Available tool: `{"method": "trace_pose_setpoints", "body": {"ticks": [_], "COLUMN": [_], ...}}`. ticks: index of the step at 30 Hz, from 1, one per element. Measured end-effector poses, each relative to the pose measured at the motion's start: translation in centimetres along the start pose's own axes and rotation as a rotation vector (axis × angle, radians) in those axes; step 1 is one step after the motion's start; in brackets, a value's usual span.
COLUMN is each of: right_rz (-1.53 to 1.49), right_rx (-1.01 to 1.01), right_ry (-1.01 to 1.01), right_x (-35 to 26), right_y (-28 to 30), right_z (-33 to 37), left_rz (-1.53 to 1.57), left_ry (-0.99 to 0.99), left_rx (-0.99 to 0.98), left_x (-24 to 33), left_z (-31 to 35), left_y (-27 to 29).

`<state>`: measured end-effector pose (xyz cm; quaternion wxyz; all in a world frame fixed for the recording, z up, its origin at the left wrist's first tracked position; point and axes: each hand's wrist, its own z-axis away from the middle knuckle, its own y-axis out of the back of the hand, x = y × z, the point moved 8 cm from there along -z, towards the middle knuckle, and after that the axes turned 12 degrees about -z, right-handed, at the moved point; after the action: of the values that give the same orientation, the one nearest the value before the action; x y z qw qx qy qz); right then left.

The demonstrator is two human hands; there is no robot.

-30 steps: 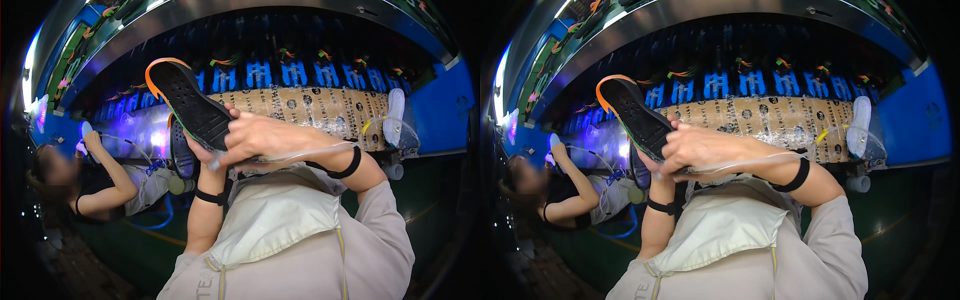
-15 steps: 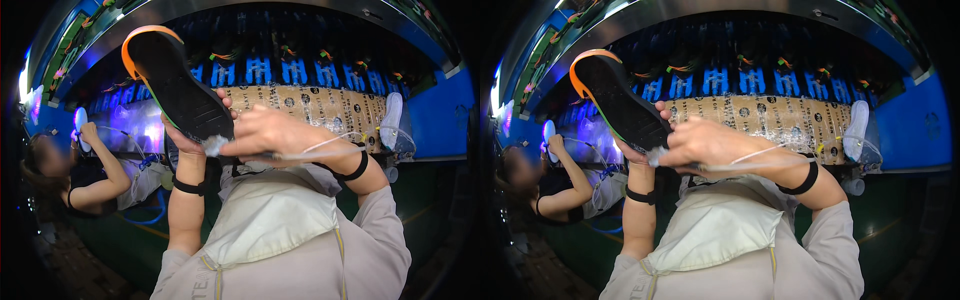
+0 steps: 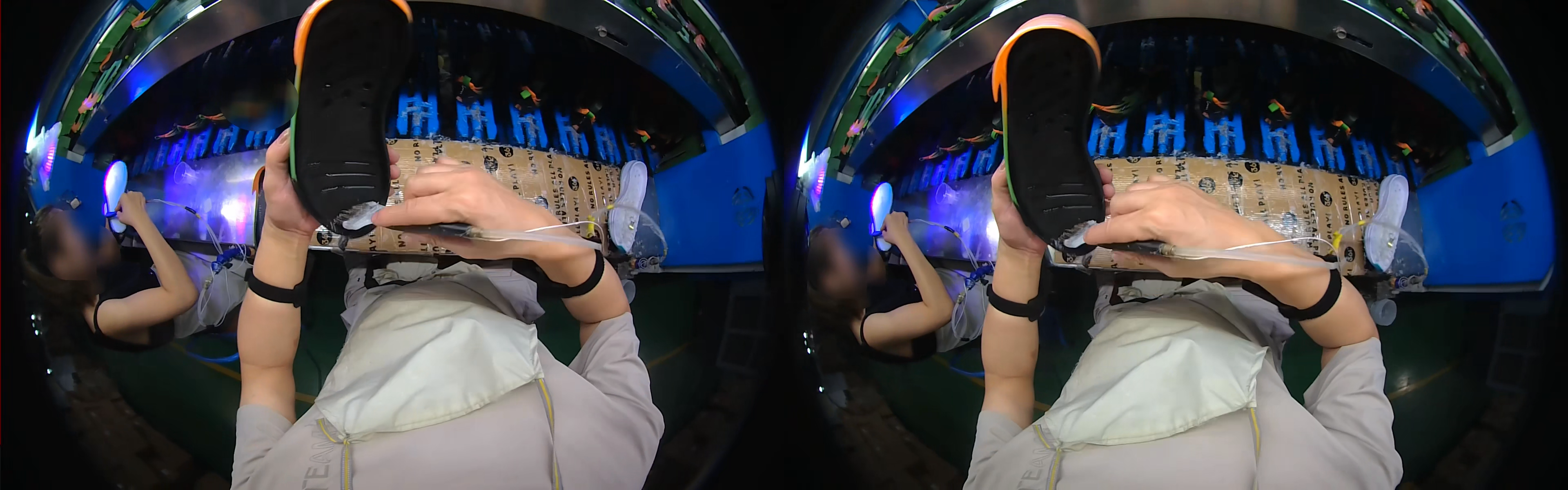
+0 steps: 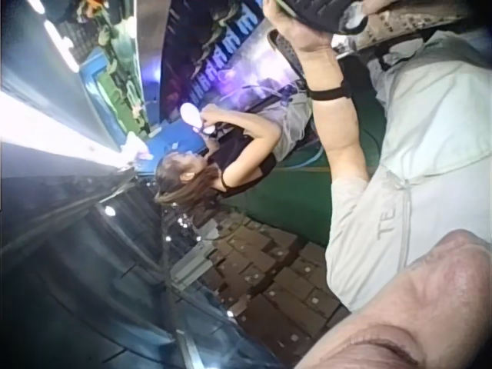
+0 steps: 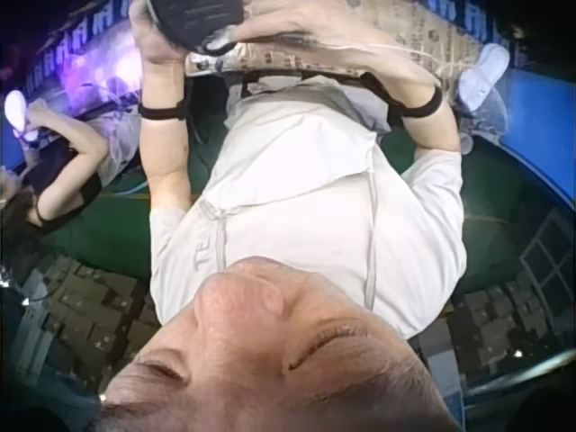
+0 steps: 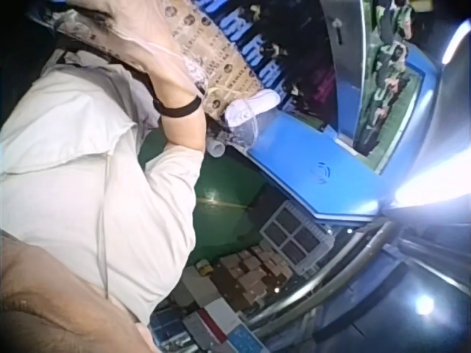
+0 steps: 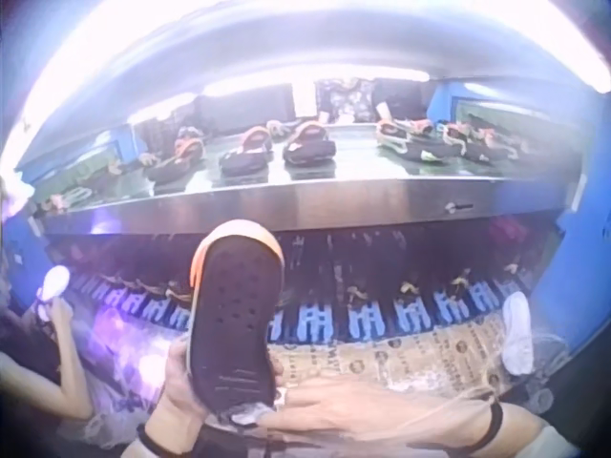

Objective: The recorder uses a brush tool to apply adhesive or primer to shoe outsoles on a footwear assembly line.

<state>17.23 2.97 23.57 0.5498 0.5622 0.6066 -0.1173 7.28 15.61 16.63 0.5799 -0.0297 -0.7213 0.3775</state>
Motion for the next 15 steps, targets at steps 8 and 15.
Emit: {"method": "trace_pose_setpoints", "body": {"ticks": [8, 15], "right_rz": [0.109, 0.143], "right_rx": [-0.113, -0.165], "right_ry": [-0.075, 0.066], "right_x": [0.3, -0.4], "right_y": [-0.2, -0.7], "right_z": [0.0, 0.0], "left_rz": [-0.131, -0.167], "left_ry": [0.146, 0.311], "left_rx": [0.003, -0.014], "left_x": [0.0, -1.3], "left_z": [-1.4, -2.0], "left_y": [0.6, 1.6]}}
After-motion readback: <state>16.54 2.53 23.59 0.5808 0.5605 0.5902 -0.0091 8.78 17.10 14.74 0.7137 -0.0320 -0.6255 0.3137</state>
